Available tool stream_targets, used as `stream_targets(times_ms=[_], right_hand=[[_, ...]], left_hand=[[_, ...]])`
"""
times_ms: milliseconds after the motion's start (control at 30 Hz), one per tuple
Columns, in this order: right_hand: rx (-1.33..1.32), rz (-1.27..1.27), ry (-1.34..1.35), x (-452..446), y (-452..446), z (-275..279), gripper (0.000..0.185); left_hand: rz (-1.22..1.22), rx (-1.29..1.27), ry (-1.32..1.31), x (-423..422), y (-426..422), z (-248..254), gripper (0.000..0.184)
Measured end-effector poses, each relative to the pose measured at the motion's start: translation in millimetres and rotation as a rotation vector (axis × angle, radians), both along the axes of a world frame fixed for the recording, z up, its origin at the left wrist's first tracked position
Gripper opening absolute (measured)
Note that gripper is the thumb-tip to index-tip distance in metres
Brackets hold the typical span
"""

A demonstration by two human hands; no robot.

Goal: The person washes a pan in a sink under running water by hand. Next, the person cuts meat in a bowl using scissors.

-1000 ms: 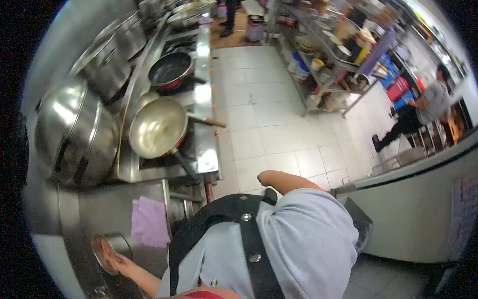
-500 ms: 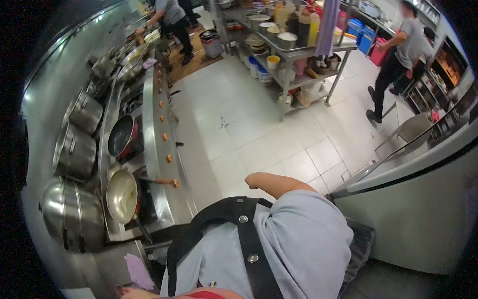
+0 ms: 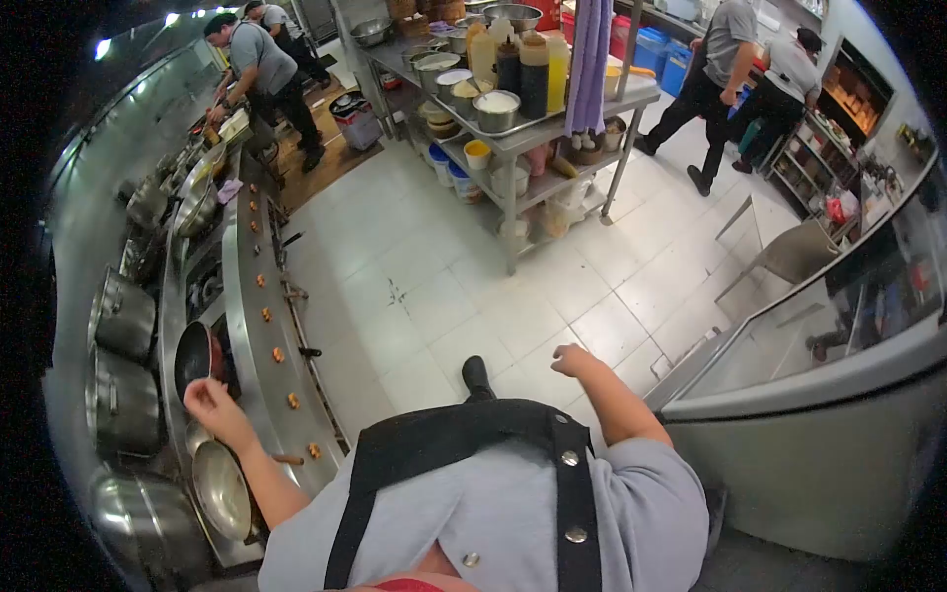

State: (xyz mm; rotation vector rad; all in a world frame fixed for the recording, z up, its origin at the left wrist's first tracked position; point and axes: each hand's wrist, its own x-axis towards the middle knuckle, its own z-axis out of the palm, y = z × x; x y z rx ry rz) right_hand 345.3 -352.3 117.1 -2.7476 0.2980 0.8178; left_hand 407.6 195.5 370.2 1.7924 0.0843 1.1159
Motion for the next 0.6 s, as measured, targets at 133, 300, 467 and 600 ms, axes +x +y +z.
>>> stream_targets(times_ms=[133, 300, 467, 600], right_hand=[[0.155, -0.343, -0.013, 24.6, -77.9, -22.0, 0.038], [-0.126, -0.359, 0.109, 71.2, -133.0, -16.3, 0.047], [0.176, -0.528, -0.383, 147.1, -169.2, 16.6, 0.039], [0.355, -0.660, -0.686, 215.7, -212.7, 64.2, 0.031]], left_hand=[[-0.170, -0.068, 0.040, 101.7, -46.4, -22.1, 0.015], [-0.200, 0.300, 0.040, 217.5, -117.5, -19.5, 0.011], [-0.438, 0.502, 0.121, 296.2, -187.8, -2.2, 0.010], [-0.504, 0.594, 0.181, 335.3, -220.7, -9.4, 0.010]])
